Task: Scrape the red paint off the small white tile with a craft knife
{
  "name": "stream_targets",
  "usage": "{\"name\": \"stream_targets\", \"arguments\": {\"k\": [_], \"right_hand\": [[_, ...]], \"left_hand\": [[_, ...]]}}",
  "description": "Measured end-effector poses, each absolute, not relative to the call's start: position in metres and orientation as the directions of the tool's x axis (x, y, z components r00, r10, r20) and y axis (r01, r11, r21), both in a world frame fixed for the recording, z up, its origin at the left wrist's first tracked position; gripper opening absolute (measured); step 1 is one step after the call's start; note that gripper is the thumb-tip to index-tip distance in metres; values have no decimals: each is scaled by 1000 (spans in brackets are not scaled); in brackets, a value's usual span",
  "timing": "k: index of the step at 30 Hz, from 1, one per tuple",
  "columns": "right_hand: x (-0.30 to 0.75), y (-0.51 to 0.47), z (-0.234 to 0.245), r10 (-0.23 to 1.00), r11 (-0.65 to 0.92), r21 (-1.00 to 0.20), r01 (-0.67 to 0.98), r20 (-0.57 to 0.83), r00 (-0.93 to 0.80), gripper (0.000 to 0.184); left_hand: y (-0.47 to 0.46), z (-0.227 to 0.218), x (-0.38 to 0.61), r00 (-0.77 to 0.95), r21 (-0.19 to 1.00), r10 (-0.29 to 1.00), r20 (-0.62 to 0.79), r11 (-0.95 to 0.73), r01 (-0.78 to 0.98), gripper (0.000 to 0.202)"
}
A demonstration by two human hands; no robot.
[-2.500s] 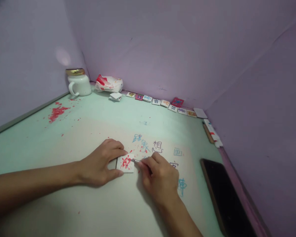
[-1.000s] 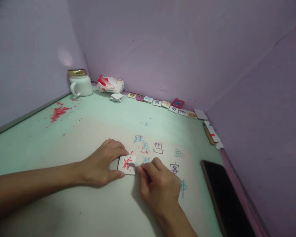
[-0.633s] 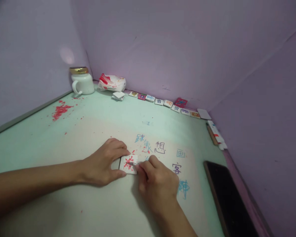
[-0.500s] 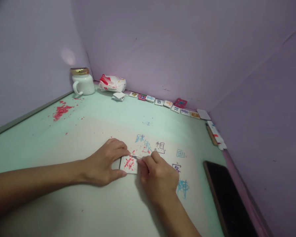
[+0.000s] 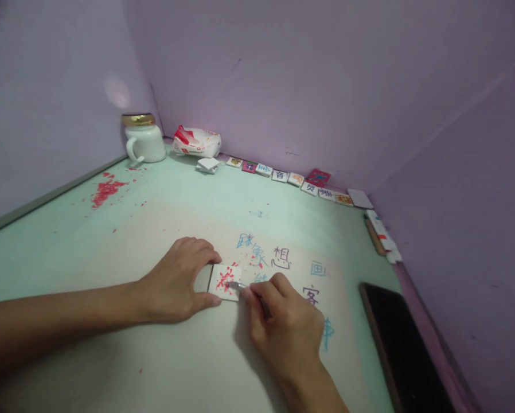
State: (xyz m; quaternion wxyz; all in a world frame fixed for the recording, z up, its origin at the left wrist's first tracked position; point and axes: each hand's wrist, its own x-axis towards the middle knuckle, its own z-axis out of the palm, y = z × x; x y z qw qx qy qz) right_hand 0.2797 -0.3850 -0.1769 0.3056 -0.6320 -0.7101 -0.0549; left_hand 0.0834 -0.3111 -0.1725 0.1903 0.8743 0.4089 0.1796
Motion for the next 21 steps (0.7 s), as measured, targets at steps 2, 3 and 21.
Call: {"name": "stream_targets", "arguments": {"k": [2, 3, 21], "right_hand": [[275, -385, -176, 868, 206, -279, 938, 495, -43, 27], [273, -385, -175, 868, 210, -267, 940, 494, -54, 28], [284, -371, -183, 828, 46, -282, 958, 547, 121, 29]], "left_hand": [[-312, -172, 82, 591, 458, 790, 165, -592, 663, 47], [-312, -172, 82, 592, 451, 789, 165, -594, 666, 47], [-310, -171, 82, 625, 478, 761, 172, -619, 623, 42]]}}
